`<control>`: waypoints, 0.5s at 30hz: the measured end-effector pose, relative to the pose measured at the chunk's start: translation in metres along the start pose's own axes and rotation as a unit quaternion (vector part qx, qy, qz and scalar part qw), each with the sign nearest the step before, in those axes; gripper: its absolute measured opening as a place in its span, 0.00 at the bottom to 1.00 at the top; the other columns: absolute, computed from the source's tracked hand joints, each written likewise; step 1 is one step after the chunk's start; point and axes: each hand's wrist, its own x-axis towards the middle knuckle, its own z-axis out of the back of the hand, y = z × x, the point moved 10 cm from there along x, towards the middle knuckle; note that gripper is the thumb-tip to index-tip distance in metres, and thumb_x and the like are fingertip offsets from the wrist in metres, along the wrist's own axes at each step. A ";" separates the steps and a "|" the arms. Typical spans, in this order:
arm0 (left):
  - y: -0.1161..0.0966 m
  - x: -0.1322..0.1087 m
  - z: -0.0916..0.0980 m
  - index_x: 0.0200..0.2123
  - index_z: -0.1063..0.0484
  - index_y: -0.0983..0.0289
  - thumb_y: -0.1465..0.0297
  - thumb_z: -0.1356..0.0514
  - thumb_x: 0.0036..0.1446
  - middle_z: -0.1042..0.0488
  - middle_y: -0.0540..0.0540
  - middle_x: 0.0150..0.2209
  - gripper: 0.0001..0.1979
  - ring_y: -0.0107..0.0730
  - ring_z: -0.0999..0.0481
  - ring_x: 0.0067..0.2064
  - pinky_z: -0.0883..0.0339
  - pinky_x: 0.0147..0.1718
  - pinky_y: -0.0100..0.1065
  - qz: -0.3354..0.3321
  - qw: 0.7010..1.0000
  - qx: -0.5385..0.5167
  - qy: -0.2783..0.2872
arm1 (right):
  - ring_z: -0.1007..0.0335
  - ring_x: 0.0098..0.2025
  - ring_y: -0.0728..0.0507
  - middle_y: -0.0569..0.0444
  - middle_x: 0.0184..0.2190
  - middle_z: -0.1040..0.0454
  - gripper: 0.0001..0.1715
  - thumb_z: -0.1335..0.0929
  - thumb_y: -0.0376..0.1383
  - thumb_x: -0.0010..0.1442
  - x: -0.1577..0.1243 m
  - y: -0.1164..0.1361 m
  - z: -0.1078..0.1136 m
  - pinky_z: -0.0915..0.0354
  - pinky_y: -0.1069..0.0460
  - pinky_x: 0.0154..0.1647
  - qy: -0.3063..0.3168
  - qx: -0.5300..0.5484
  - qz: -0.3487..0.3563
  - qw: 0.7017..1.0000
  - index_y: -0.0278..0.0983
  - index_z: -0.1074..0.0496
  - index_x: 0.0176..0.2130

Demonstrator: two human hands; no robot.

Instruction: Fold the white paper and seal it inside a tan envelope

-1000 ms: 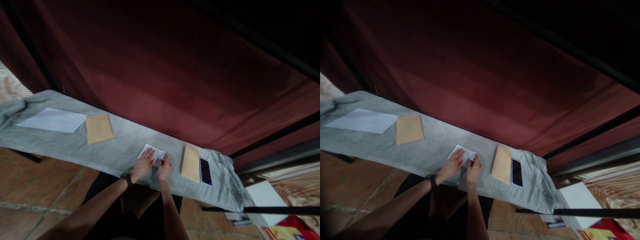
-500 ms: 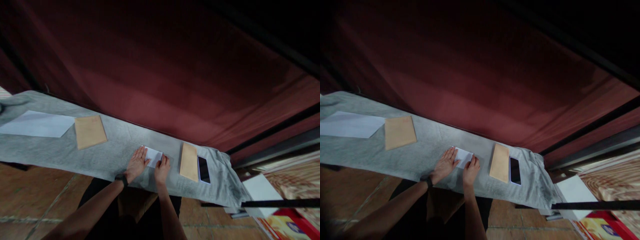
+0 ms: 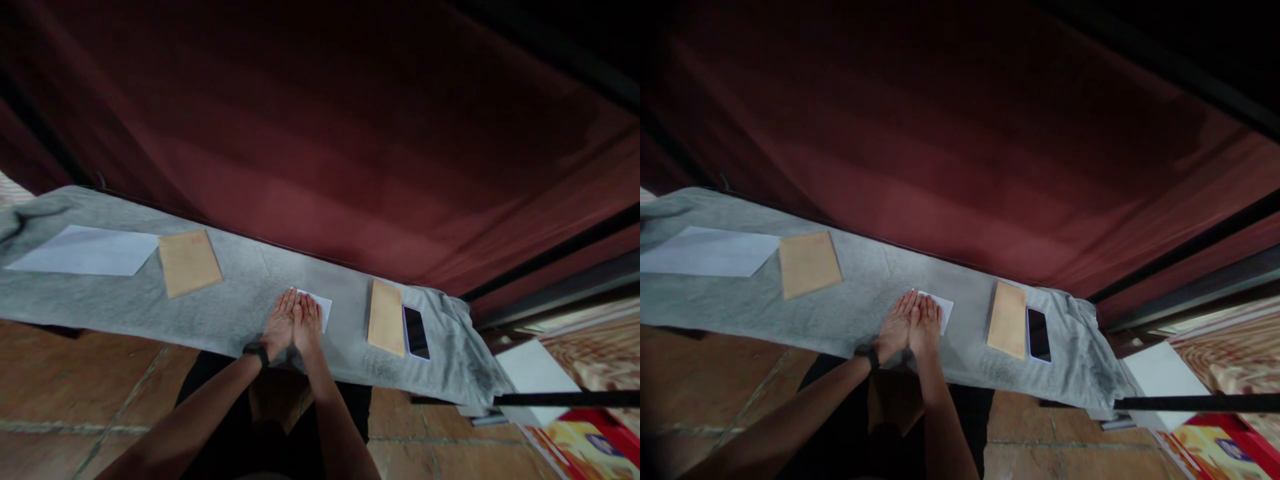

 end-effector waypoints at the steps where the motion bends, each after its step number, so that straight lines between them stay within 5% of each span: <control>1: 0.000 0.000 -0.001 0.70 0.46 0.72 0.73 0.54 0.63 0.48 0.66 0.72 0.32 0.45 0.53 0.74 0.54 0.70 0.49 0.003 1.000 -0.003 0.004 | 0.48 0.72 0.41 0.44 0.68 0.38 0.30 0.48 0.40 0.75 -0.001 -0.003 0.001 0.55 0.39 0.72 0.001 -0.004 -0.005 1.000 0.35 0.40 0.69; 15: -0.014 0.003 0.008 0.70 0.46 0.75 0.64 0.55 0.67 0.49 0.70 0.72 0.32 0.52 0.53 0.74 0.59 0.70 0.53 0.017 0.998 0.047 0.028 | 0.48 0.72 0.37 0.39 0.69 0.41 0.28 0.45 0.38 0.74 -0.016 -0.032 0.019 0.52 0.36 0.70 -0.021 -0.124 0.003 0.992 0.32 0.36 0.66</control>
